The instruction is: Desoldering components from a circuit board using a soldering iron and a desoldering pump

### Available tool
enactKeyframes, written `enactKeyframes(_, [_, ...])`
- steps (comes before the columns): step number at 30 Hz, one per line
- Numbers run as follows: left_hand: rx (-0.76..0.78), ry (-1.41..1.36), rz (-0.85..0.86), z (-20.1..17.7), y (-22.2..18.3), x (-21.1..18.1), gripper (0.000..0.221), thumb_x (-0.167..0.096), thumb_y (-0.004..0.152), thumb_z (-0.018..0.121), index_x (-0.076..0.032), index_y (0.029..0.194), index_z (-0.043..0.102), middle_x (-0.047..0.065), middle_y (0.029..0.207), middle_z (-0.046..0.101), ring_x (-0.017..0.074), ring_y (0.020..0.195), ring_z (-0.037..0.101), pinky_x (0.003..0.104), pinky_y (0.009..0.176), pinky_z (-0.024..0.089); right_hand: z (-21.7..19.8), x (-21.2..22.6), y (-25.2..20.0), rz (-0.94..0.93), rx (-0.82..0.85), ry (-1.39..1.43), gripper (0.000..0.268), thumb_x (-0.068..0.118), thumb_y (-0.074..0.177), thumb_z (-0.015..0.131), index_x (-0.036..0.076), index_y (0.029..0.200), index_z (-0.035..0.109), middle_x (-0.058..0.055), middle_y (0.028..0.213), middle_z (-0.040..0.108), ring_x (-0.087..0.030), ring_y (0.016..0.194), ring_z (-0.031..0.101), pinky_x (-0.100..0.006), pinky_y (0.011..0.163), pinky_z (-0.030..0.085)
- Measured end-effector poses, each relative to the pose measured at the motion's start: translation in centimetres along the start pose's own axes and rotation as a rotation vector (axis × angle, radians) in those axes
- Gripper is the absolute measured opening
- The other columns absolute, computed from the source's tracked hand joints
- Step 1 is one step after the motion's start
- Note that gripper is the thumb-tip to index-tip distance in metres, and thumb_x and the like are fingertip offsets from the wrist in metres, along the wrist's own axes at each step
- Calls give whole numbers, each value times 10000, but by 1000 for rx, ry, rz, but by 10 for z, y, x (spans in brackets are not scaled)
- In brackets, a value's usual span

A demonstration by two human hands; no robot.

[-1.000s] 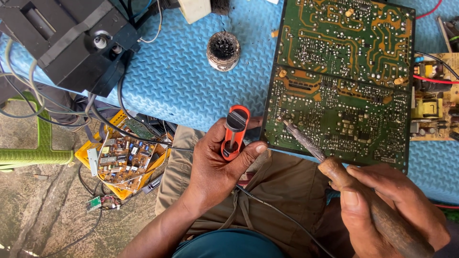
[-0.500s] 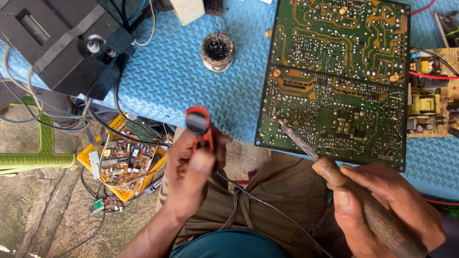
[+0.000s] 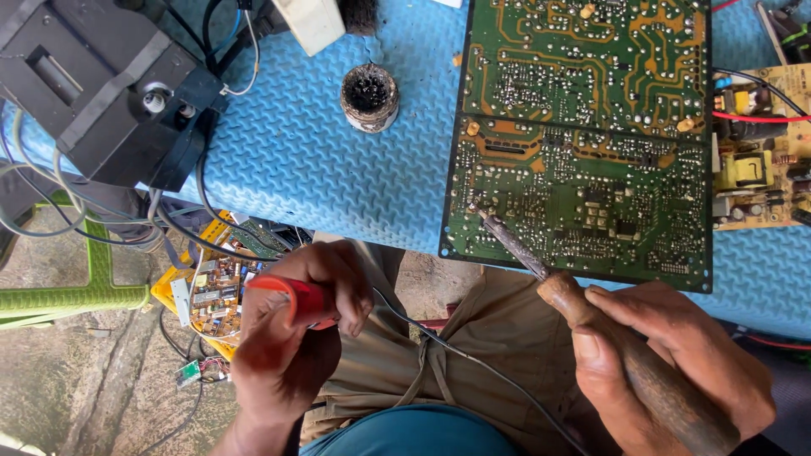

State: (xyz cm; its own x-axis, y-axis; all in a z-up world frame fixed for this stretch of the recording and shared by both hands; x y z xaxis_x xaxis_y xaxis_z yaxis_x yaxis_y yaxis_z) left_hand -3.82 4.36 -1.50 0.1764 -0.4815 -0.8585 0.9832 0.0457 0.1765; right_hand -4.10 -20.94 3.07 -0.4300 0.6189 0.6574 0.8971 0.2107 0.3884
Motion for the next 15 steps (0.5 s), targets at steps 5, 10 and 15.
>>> enactKeyframes(5, [-71,-402,-18,9,0,-9,370,-271,913,819,-20,892,548,92,805,550,179,627,424,316,554,319,0,-1,-1,-2,52,10,293,81,859,644,-58,1116,657,-164,997,754,-150,815,739,-216,775,545])
enactKeyframes(10, [-35,-221,130,28,12,-31,347,-327,1027,733,-65,981,509,93,799,435,206,669,440,338,623,399,2,5,0,32,21,46,257,67,858,642,-47,1087,668,-160,998,774,-171,848,765,-223,786,571])
enactKeyframes(15, [-101,62,347,45,14,-40,314,-268,1067,716,-117,1264,523,123,1021,435,278,868,534,407,845,536,-2,6,5,77,51,-14,290,124,853,647,6,1113,701,-93,1003,789,-125,782,729,-231,768,551])
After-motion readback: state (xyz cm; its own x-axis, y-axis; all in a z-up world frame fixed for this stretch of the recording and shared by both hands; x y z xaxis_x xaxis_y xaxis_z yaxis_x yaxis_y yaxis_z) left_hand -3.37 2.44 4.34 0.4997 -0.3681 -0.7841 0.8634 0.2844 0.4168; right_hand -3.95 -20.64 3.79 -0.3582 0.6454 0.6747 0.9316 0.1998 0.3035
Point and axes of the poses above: each hand's wrist, its own y-axis towards the middle knuckle, its own z-axis out of the palm, x = y × z, the point moved 4 cm from there along y, towards the middle knuckle
